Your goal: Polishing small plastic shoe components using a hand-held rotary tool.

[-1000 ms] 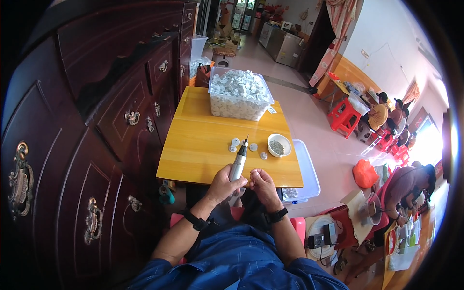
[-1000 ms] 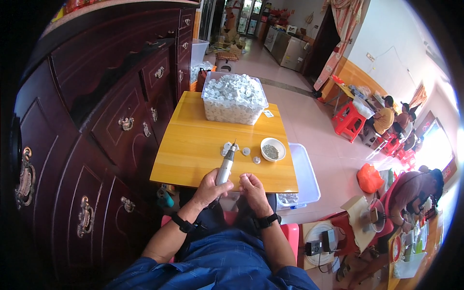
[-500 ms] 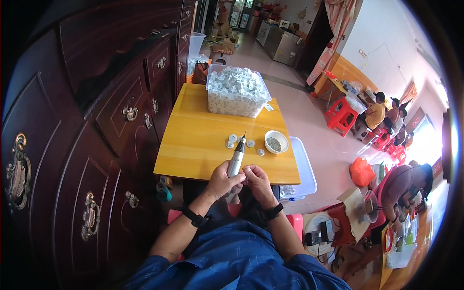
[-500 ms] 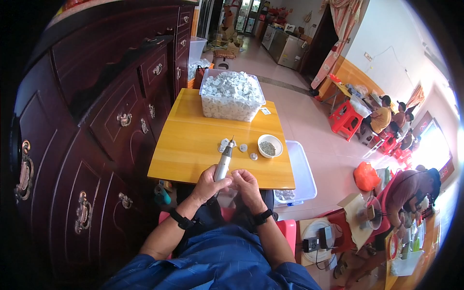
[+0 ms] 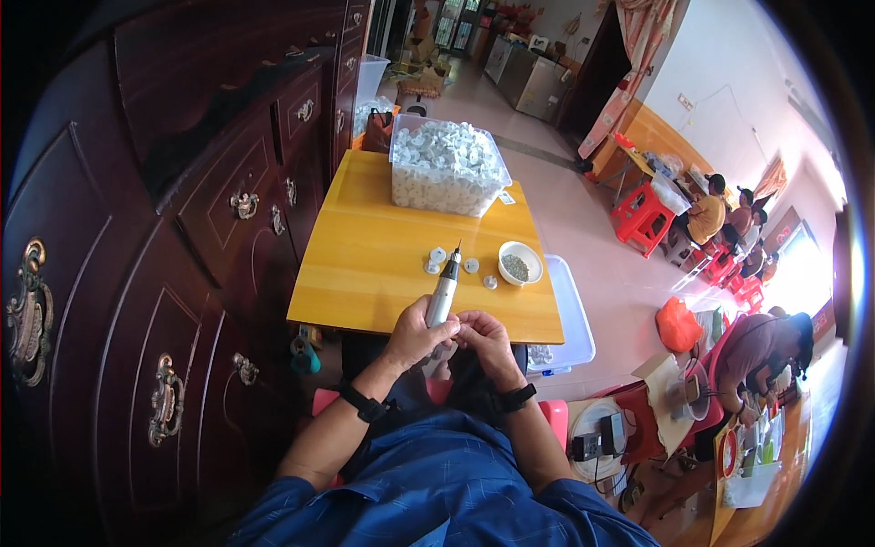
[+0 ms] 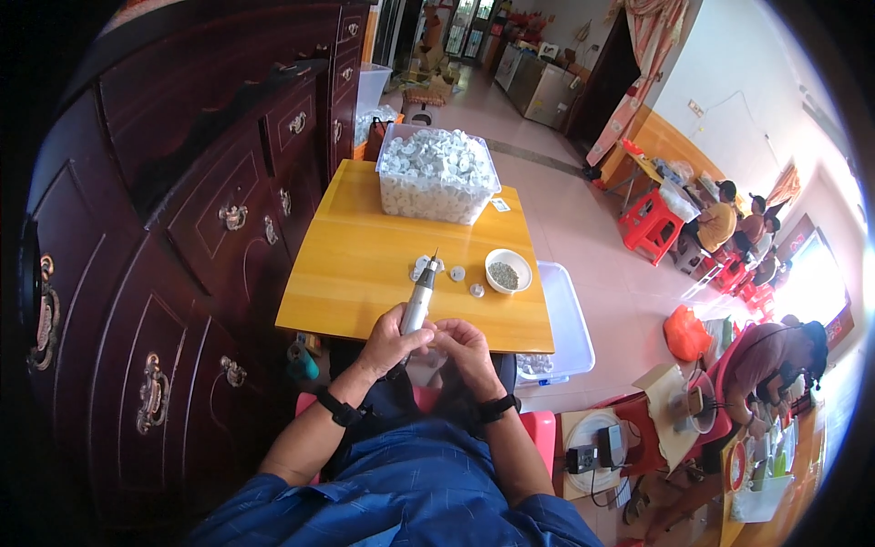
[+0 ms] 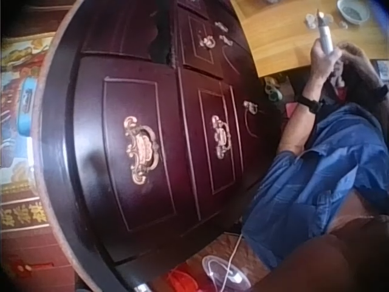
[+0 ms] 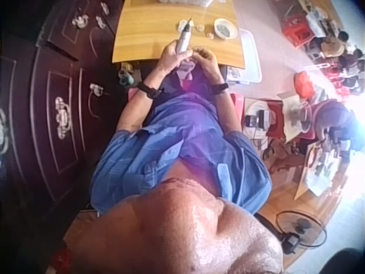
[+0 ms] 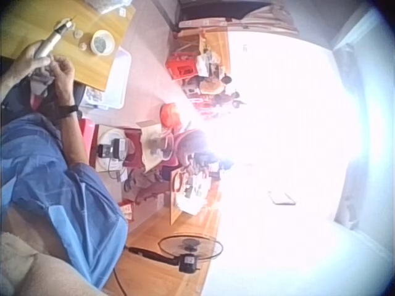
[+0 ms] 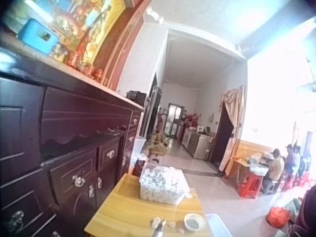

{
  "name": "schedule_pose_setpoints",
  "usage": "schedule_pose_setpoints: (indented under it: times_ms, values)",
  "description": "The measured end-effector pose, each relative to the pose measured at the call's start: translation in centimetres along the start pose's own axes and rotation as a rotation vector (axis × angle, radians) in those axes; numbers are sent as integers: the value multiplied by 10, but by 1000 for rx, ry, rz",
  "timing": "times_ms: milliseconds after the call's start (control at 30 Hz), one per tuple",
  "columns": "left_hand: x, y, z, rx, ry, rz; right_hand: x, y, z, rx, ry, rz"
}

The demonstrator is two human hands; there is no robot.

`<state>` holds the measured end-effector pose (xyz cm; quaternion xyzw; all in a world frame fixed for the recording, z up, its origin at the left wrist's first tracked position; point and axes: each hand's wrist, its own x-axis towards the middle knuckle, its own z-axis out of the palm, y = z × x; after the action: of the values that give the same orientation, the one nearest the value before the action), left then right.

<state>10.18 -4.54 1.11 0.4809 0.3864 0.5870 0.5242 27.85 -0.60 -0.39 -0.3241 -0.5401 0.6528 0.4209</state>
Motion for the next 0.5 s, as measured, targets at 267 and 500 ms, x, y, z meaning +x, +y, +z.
schedule_pose_setpoints:
  times_ms: [267,500]
  values:
    - [-3,6,0,-17,-76,-61,0,12,-14,-73,207,23]
    - [-3,-6,3,94,-172,-174,2,11,-34,21,279,-33]
